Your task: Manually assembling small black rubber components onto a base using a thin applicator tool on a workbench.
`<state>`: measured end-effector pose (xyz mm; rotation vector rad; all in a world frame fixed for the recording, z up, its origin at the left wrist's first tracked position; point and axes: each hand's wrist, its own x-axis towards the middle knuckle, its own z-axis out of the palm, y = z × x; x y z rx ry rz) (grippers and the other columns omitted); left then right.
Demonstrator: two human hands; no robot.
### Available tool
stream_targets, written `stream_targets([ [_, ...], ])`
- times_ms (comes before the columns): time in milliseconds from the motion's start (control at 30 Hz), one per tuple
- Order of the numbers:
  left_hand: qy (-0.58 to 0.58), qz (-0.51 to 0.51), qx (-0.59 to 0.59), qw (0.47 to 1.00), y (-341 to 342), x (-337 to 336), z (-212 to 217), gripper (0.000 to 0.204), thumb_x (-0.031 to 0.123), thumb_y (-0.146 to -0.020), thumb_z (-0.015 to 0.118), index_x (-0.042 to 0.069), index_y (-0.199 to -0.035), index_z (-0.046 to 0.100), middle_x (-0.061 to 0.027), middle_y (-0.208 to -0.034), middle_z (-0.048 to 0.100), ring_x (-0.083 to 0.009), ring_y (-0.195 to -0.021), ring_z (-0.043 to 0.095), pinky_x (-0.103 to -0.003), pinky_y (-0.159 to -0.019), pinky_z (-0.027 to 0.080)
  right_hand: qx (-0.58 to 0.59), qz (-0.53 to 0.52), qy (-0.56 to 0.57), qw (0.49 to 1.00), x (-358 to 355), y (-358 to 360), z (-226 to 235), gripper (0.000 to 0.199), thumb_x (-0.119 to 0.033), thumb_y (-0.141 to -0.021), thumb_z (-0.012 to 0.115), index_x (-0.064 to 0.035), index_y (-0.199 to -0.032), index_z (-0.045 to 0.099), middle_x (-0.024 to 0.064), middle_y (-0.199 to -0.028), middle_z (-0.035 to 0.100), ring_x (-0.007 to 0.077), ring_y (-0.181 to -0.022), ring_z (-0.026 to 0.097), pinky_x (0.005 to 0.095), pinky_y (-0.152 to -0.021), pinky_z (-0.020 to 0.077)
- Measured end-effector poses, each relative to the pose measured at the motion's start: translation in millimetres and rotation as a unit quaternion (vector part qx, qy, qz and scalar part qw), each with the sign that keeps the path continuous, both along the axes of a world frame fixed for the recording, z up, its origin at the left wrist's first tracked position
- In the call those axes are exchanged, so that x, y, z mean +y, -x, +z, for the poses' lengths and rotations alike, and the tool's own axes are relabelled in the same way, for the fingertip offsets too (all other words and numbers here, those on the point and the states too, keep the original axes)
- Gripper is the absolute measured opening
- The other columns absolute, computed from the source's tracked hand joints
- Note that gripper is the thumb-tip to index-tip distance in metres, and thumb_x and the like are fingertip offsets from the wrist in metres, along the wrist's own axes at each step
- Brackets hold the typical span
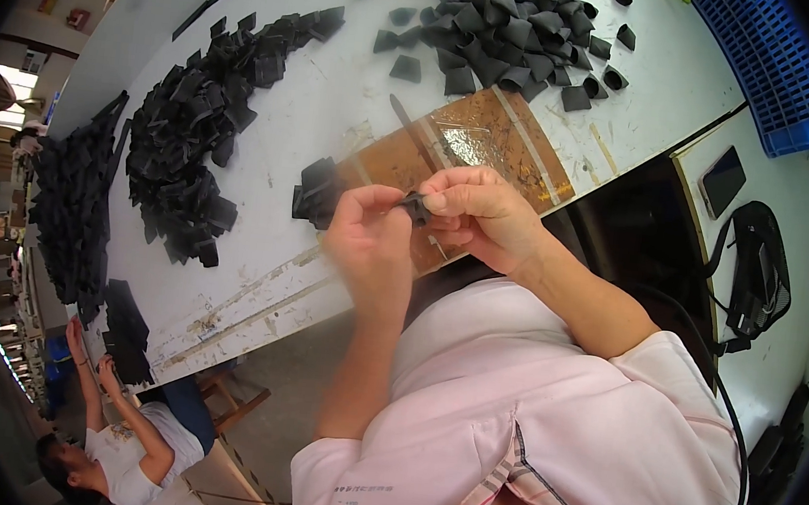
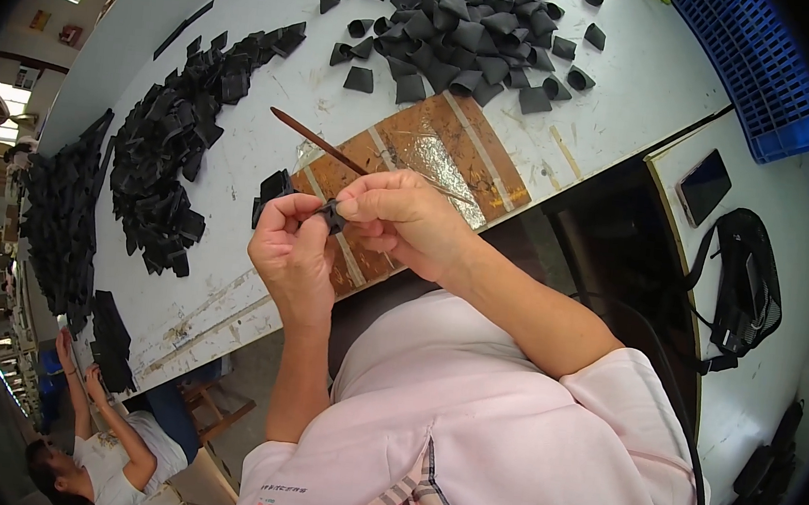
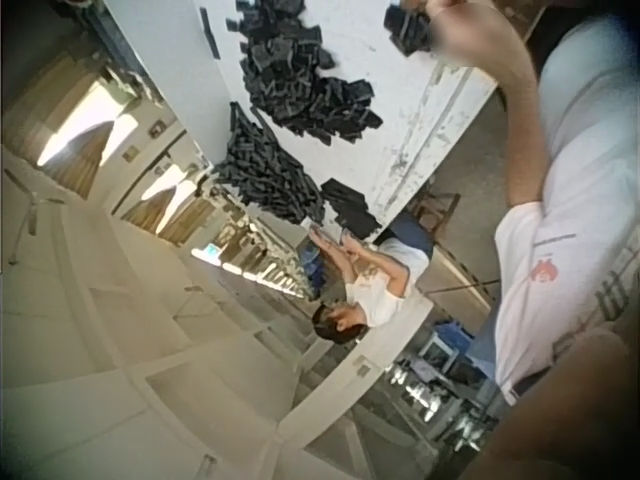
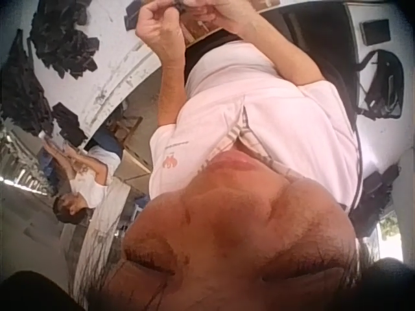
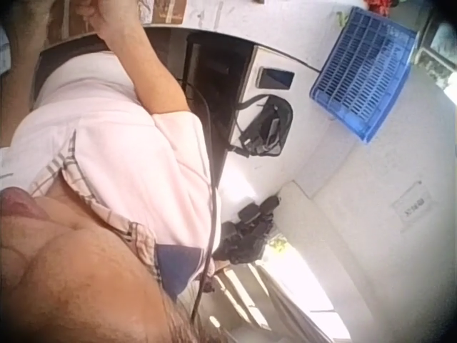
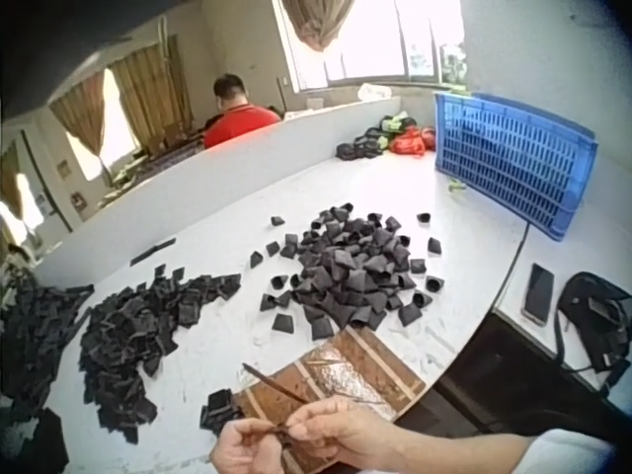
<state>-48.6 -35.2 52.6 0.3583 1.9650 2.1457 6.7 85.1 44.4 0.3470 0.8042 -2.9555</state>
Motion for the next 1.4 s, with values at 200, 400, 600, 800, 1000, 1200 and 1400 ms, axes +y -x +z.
stream_targets([
  [200,-0.159,-0.049,-0.124,0.978,8,11,30,0.011,-0.005,-0.076,0.046,-0.002,-0.084,0.052,-0.0108,-0.071,0.057,-0.0035,-0.036,0.037,-0.016,-0.032,0.029,0.015,0.009,-0.265,0.964,15,7,48,0.024,-0.023,-0.084,0.057,-0.0028,-0.071,0.054,-0.0030,-0.061,0.045,0.0030,-0.055,0.037,0.0171,-0.044,0.0272],
  [400,-0.431,-0.236,-0.386,0.781,45,10,71,0.017,-0.002,-0.083,0.039,-0.001,-0.096,0.050,-0.0135,-0.082,0.060,-0.0028,-0.030,0.027,-0.016,-0.028,0.020,0.123,-0.001,-0.344,0.931,38,45,85,0.025,-0.027,-0.085,0.055,-0.0060,-0.071,0.054,-0.0065,-0.061,0.044,0.0011,-0.053,0.035,0.0154,-0.045,0.0275],
  [600,-0.357,-0.199,-0.359,0.839,42,16,44,0.014,0.000,-0.084,0.043,0.000,-0.097,0.050,-0.0117,-0.078,0.058,-0.0028,-0.033,0.029,-0.015,-0.031,0.021,0.098,0.024,-0.313,0.944,39,41,47,0.027,-0.029,-0.085,0.055,-0.0064,-0.069,0.054,-0.0066,-0.059,0.043,0.0014,-0.049,0.033,0.0172,-0.042,0.0242],
  [800,-0.156,-0.065,0.035,0.985,31,29,48,0.032,0.002,-0.082,0.051,-0.004,-0.113,0.046,-0.0096,-0.096,0.056,-0.0123,-0.085,0.054,-0.022,-0.070,0.044,0.078,-0.088,-0.505,0.855,41,36,55,0.024,-0.027,-0.084,0.056,-0.0034,-0.078,0.055,-0.0026,-0.065,0.047,0.0048,-0.058,0.041,0.0187,-0.047,0.0329],
  [1000,0.042,-0.082,0.357,0.930,40,24,61,0.019,0.003,-0.080,0.058,-0.004,-0.098,0.056,-0.0092,-0.092,0.058,-0.0154,-0.084,0.054,-0.024,-0.073,0.042,0.224,-0.312,-0.723,0.574,31,21,57,0.037,-0.033,-0.071,0.066,-0.0040,-0.090,0.055,0.0077,-0.075,0.050,0.0192,-0.061,0.051,0.0275,-0.049,0.0420],
  [1200,-0.026,-0.036,0.277,0.960,36,26,58,0.006,0.002,-0.079,0.059,-0.002,-0.082,0.058,-0.0063,-0.083,0.057,-0.0120,-0.075,0.052,-0.024,-0.070,0.042,0.226,-0.313,-0.743,0.546,21,24,58,0.037,-0.028,-0.063,0.071,-0.0056,-0.087,0.054,0.0071,-0.077,0.049,0.0209,-0.063,0.052,0.0289,-0.051,0.0432],
  [1400,-0.246,0.014,0.084,0.965,33,24,55,0.005,0.002,-0.084,0.050,-0.003,-0.083,0.052,-0.0090,-0.081,0.056,-0.0123,-0.075,0.052,-0.024,-0.072,0.042,0.211,-0.306,-0.781,0.502,18,27,74,0.024,-0.014,-0.067,0.069,-0.0028,-0.084,0.057,0.0067,-0.073,0.052,0.0172,-0.057,0.051,0.0267,-0.049,0.0425],
])
